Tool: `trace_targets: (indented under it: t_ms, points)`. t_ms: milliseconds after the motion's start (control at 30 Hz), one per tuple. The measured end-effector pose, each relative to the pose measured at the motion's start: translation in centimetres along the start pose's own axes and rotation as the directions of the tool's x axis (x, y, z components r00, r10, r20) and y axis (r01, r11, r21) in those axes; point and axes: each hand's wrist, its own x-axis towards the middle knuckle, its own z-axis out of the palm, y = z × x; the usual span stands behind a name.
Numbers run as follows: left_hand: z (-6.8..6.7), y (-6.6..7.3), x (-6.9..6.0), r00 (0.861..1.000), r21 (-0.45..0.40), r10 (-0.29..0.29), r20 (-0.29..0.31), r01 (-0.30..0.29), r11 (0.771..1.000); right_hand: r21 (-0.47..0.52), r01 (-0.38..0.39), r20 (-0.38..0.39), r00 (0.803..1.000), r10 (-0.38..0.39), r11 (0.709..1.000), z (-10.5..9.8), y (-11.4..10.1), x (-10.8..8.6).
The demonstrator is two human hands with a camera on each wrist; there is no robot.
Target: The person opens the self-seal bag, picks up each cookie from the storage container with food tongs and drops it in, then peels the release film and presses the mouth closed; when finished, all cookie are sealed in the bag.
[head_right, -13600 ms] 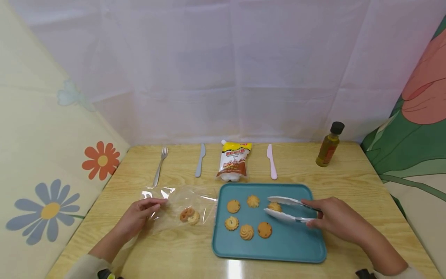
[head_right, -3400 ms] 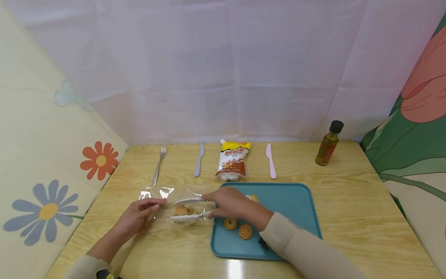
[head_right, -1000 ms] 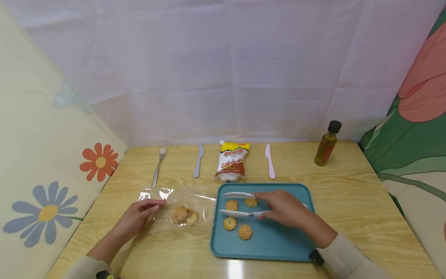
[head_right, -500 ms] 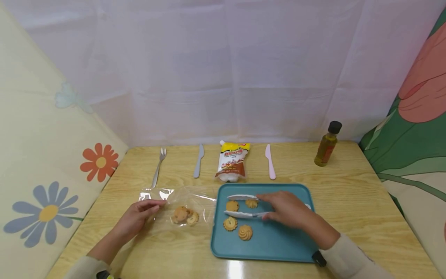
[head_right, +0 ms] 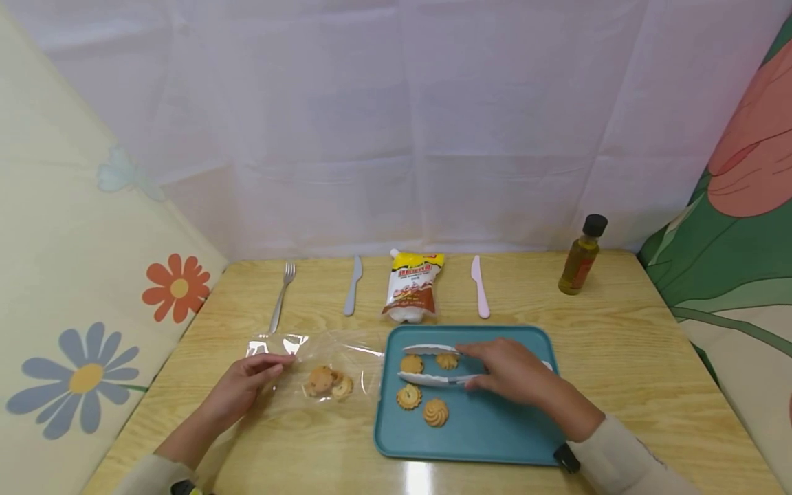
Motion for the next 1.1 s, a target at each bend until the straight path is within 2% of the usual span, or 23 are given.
trace_targets:
  t_ms: [500,833,1100]
  points:
    - [0.0,0.0,0.0,1.0,0.005,-0.003,0.0,0.003,1.0,0.01,0.025,0.007,1.0,-0.025,1.0,-0.2,-1.4,1.4]
    - [0.0,0.2,-0.1,1.0,0.0,-0.014,-0.006,0.014,1.0,0.008,0.086,0.004,0.996,-0.086,0.996,-0.1,-2.4,2.6]
    - [-0.1,0.1,0.1,1.0,0.001,-0.021,0.0,0.021,1.0,0.009,0.074,0.033,0.997,-0.074,0.997,0.1,-3.3,4.0]
